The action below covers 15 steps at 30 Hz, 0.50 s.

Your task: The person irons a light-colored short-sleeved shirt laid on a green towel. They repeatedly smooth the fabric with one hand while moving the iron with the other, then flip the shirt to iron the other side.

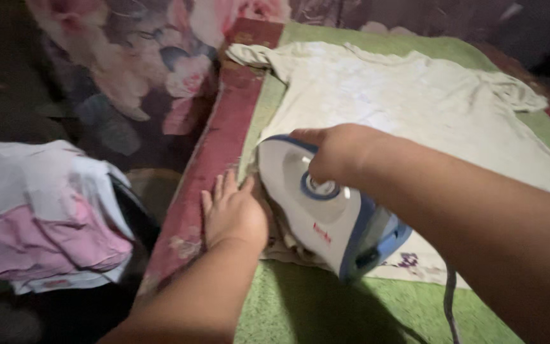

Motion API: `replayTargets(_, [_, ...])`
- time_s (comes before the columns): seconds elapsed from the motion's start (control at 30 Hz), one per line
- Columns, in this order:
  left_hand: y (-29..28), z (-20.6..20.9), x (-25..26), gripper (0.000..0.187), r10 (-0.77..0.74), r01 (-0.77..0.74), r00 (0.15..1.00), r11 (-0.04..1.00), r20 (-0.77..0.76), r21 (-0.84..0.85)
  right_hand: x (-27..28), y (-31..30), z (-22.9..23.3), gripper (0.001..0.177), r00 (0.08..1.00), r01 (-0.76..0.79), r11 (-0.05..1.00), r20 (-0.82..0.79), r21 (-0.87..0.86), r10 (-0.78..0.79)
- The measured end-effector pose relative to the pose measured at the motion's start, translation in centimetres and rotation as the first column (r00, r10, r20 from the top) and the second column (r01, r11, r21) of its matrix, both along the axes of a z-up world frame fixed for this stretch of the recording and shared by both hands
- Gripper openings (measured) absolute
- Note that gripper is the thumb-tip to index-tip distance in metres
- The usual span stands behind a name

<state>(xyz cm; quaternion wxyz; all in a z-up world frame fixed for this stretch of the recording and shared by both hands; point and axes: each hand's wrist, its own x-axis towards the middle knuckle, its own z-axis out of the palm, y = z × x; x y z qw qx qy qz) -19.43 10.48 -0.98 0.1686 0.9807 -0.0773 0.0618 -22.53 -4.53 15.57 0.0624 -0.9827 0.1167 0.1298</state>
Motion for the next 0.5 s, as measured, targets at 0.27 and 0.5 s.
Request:
replayTargets(0.27, [-0.1,0.0,-0.4,0.058,-0.007,0.007,1.0,1.0,-0.01,-0.017,-4.4,-1.8,-0.4,0.088,0.992,0.105,0.992,-0.069,-0.068,-0.11])
replayTargets(0.5, [-0.2,0.4,-1.0,0.058,-0.027,0.029,0.999,0.999,0.033,-0.034,-11.0,-1.8,2.4,0.09,0.894,0.358,0.933,-0.272,-0.049,-0.357])
